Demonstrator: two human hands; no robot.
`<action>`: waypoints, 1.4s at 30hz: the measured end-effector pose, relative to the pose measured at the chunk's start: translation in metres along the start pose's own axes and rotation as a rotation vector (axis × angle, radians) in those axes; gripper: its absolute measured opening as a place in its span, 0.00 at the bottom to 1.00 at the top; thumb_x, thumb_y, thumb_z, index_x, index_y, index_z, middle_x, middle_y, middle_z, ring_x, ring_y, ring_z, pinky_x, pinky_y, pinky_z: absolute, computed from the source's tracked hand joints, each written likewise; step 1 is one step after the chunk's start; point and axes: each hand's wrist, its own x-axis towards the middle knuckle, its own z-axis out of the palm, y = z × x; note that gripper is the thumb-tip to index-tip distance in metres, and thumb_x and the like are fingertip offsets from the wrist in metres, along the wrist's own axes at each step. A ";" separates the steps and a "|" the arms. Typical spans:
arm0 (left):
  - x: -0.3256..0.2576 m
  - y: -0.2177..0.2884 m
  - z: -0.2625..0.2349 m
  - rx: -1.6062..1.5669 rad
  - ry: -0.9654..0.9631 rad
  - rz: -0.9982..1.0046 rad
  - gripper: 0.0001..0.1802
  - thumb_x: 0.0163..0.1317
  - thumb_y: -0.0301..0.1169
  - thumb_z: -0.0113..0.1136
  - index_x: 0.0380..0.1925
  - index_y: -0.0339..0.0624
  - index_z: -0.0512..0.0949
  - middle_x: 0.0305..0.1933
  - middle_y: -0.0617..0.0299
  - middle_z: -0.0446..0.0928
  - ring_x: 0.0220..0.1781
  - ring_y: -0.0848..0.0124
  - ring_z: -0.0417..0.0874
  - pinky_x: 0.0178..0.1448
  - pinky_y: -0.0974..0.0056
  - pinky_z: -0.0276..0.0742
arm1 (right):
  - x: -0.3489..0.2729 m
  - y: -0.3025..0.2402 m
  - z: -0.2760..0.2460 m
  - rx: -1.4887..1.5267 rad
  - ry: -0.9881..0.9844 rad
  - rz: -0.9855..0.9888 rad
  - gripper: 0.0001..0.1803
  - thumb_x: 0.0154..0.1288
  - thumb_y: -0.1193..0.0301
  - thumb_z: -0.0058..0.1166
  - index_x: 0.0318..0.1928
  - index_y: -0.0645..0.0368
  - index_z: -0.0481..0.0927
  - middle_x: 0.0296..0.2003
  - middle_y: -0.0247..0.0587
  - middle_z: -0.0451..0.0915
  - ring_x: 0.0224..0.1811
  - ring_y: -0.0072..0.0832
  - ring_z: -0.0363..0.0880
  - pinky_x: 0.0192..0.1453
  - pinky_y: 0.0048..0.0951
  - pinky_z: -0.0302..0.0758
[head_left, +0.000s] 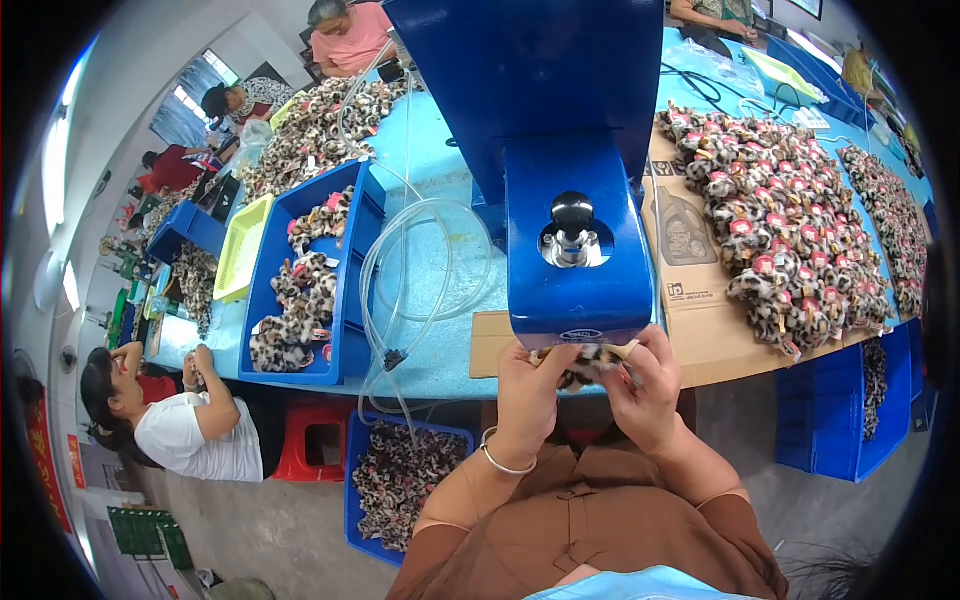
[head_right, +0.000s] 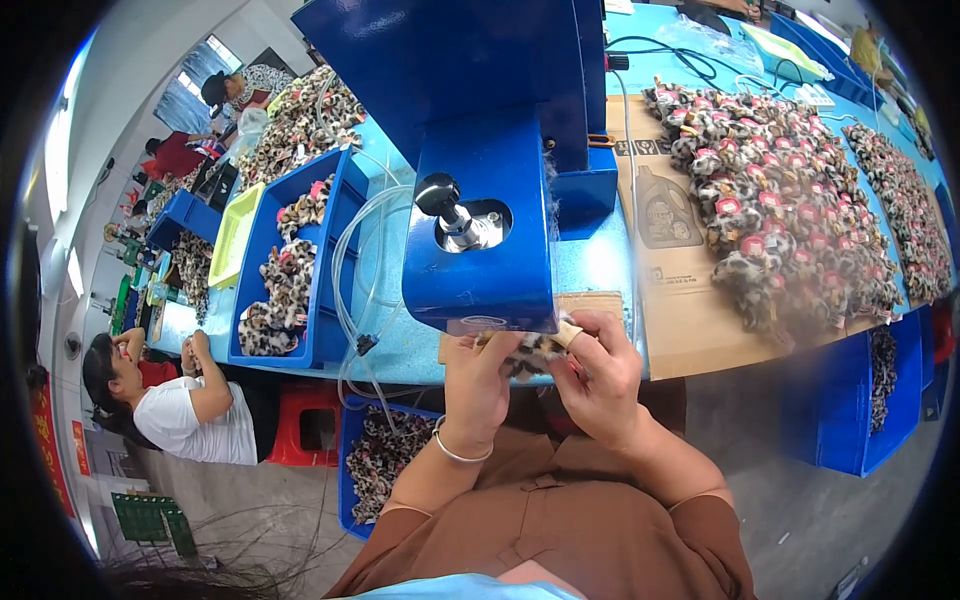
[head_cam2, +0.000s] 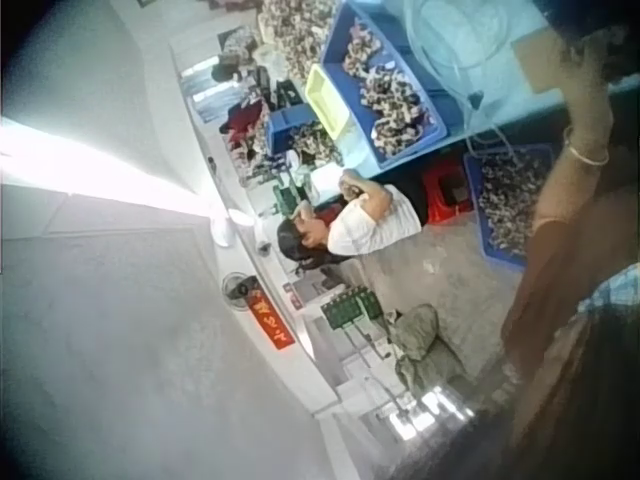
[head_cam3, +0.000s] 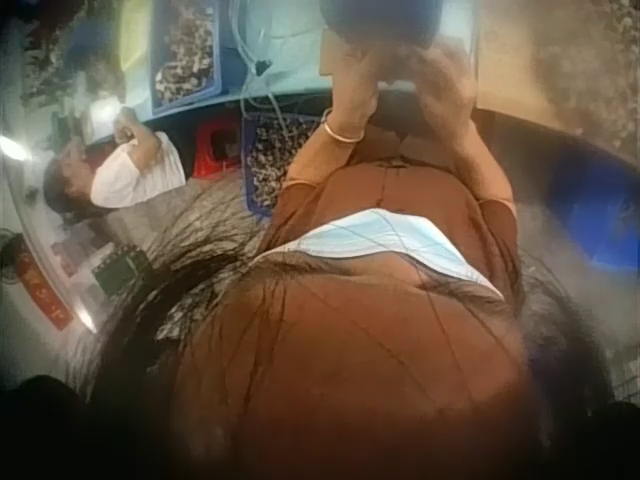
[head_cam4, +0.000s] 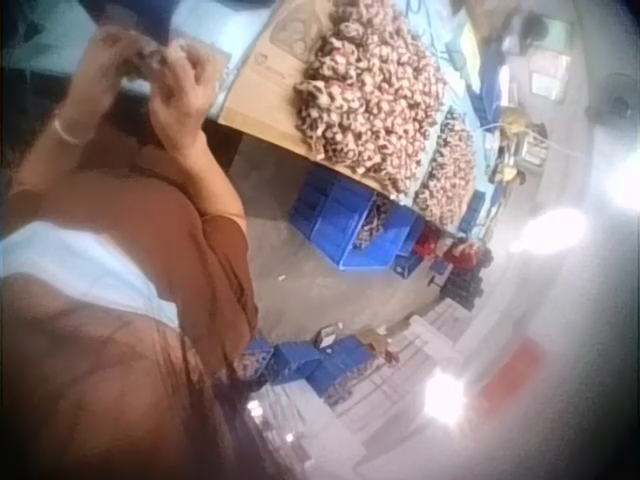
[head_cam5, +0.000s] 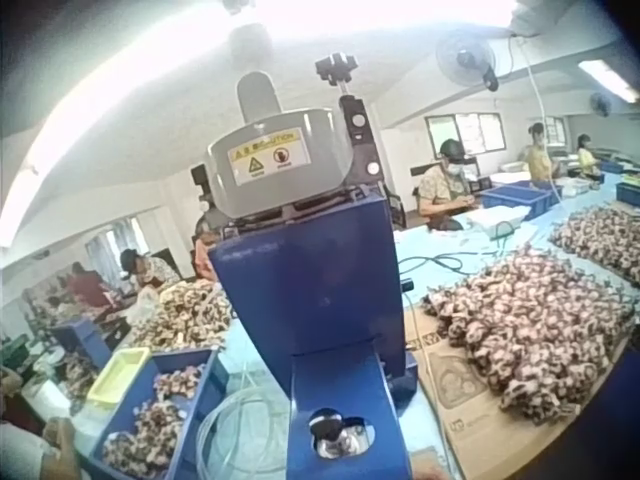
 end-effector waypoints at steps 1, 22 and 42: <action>0.000 0.001 0.001 0.019 0.016 -0.020 0.03 0.58 0.23 0.60 0.32 0.37 0.80 0.29 0.63 0.81 0.24 0.78 0.79 0.23 0.75 0.70 | 0.000 0.000 0.000 0.000 -0.001 -0.002 0.17 0.41 0.85 0.62 0.36 0.64 0.79 0.40 0.50 0.75 0.33 0.40 0.78 0.33 0.32 0.74; 0.009 0.012 -0.005 -0.159 -0.060 -0.031 0.06 0.56 0.18 0.56 0.35 0.35 0.77 0.33 0.58 0.81 0.28 0.72 0.83 0.29 0.71 0.77 | 0.016 -0.001 0.008 -0.026 0.006 -0.074 0.11 0.44 0.83 0.63 0.29 0.63 0.76 0.37 0.47 0.76 0.26 0.34 0.77 0.26 0.28 0.73; -0.008 -0.024 -0.013 -0.059 -0.145 -0.248 0.12 0.62 0.22 0.57 0.45 0.34 0.74 0.40 0.59 0.80 0.39 0.77 0.81 0.45 0.74 0.77 | -0.013 0.001 -0.038 -0.482 -0.106 -0.310 0.14 0.44 0.72 0.65 0.35 0.52 0.81 0.40 0.35 0.76 0.32 0.33 0.72 0.39 0.33 0.70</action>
